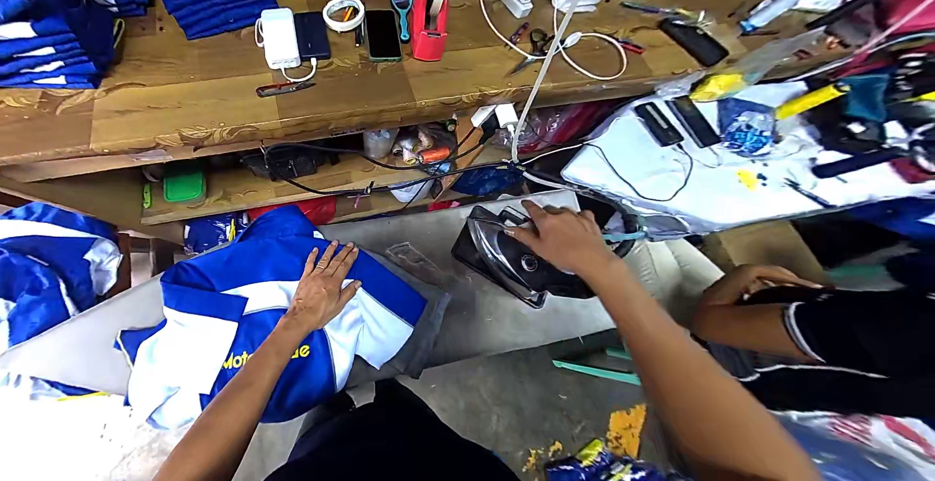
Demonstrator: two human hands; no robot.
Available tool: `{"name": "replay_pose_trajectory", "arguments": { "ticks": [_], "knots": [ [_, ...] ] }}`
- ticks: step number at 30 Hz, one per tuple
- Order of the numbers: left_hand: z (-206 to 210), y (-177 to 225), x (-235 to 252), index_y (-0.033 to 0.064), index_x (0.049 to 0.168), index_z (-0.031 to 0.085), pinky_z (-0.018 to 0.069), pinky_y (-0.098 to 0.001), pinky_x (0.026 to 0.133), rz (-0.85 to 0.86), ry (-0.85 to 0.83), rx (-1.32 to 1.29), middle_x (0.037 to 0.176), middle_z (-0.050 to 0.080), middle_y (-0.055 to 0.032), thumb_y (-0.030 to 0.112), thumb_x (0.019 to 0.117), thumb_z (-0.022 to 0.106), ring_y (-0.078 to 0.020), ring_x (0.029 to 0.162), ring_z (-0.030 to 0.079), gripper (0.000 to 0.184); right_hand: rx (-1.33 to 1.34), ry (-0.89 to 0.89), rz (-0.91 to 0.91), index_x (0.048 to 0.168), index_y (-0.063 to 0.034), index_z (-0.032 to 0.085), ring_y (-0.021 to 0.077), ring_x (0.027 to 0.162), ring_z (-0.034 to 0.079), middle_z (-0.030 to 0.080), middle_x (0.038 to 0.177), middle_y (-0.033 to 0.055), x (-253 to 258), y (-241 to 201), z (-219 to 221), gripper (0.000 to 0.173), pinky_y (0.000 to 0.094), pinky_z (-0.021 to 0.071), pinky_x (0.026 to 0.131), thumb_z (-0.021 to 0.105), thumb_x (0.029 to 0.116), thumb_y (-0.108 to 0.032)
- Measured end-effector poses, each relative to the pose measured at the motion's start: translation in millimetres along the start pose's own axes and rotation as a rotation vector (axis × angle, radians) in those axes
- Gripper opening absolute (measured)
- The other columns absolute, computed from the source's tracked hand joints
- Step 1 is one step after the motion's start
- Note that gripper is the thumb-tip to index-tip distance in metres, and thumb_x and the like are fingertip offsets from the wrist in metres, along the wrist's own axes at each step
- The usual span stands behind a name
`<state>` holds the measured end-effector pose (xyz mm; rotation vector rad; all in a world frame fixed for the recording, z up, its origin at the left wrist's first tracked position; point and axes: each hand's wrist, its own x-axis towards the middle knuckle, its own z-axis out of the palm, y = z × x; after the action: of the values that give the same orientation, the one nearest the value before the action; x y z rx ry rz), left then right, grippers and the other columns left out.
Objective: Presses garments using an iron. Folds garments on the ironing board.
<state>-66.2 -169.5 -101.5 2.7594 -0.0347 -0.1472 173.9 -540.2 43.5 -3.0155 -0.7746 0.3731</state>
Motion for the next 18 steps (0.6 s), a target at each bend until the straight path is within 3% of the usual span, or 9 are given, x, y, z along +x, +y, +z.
{"name": "replay_pose_trajectory", "arguments": {
  "ticks": [2, 4, 5, 8, 10, 14, 18],
  "knots": [
    [-3.8, 2.0, 1.5, 0.0202, 0.163, 0.032, 0.0100, -0.0599, 0.126, -0.008, -0.023, -0.006, 0.169, 0.030, 0.0036, 0.056, 0.1074, 0.026, -0.0250, 0.159, 0.019, 0.066, 0.171, -0.170, -0.031, 0.152, -0.0117, 0.049, 0.0423, 0.102, 0.070, 0.071, 0.113, 0.0240, 15.3, 21.3, 5.9, 0.067, 0.0657, 0.0519, 0.090, 0.054, 0.1020, -0.056],
    [-5.2, 3.7, 1.1, 0.0202, 0.163, 0.032, 0.0096, -0.0595, 0.126, -0.020, -0.038, -0.012, 0.169, 0.030, 0.0038, 0.056, 0.1074, 0.027, -0.0245, 0.159, 0.019, 0.066, 0.342, -0.206, -0.033, 0.153, -0.0169, 0.045, 0.0344, 0.077, 0.071, 0.071, 0.097, 0.0212, 18.3, 21.4, 16.1, 0.063, 0.0577, 0.0575, 0.075, 0.054, 0.1031, -0.054],
    [-5.8, 4.2, 0.3, 0.0204, 0.163, 0.032, 0.0096, -0.0594, 0.126, -0.025, -0.045, -0.013, 0.169, 0.029, 0.0040, 0.056, 0.1074, 0.027, -0.0241, 0.159, 0.019, 0.066, 0.379, -0.201, -0.028, 0.153, -0.0196, 0.045, 0.0336, 0.073, 0.069, 0.070, 0.094, 0.0209, 16.2, 16.1, 18.9, 0.060, 0.0567, 0.0572, 0.072, 0.055, 0.1034, -0.052],
    [-8.3, 5.1, 2.1, 0.0202, 0.163, 0.032, 0.0100, -0.0598, 0.126, -0.030, -0.053, -0.023, 0.169, 0.030, 0.0036, 0.055, 0.1073, 0.027, -0.0242, 0.159, 0.018, 0.066, 0.351, -0.179, -0.043, 0.153, -0.0214, 0.046, 0.0400, 0.089, 0.069, 0.070, 0.104, 0.0227, -1.2, -20.6, 10.7, 0.055, 0.0626, 0.0537, 0.081, 0.054, 0.1045, -0.047],
    [-12.1, 6.7, 4.0, 0.0202, 0.162, 0.033, 0.0096, -0.0596, 0.126, -0.044, -0.074, -0.044, 0.169, 0.030, 0.0038, 0.055, 0.1073, 0.028, -0.0236, 0.159, 0.018, 0.065, 0.347, -0.182, -0.071, 0.152, -0.0234, 0.048, 0.0399, 0.099, 0.069, 0.071, 0.110, 0.0210, -19.1, -54.5, -0.5, 0.055, 0.0635, 0.0521, 0.088, 0.051, 0.1045, -0.051],
    [-16.8, 8.4, 6.7, 0.0207, 0.158, 0.042, 0.0140, -0.0591, 0.126, -0.055, -0.054, -0.079, 0.166, 0.037, 0.0028, 0.052, 0.1088, 0.025, -0.0269, 0.157, 0.024, 0.061, 0.473, -0.263, -0.144, 0.149, -0.0214, 0.051, 0.0323, 0.101, 0.070, 0.071, 0.113, 0.0162, -37.5, -123.7, -3.3, 0.054, 0.0563, 0.0545, 0.089, 0.047, 0.1051, -0.053],
    [-12.2, 0.6, 6.2, 0.0246, 0.150, 0.054, 0.0213, -0.0604, 0.123, -0.038, 0.077, -0.060, 0.162, 0.043, -0.0060, 0.046, 0.1098, 0.027, -0.0354, 0.154, 0.030, 0.053, 0.510, -0.333, -0.148, 0.151, -0.0198, 0.048, 0.0318, 0.106, 0.070, 0.071, 0.116, 0.0153, -38.6, -177.5, 26.9, 0.056, 0.0545, 0.0537, 0.093, 0.046, 0.1053, -0.053]
  ]
}}
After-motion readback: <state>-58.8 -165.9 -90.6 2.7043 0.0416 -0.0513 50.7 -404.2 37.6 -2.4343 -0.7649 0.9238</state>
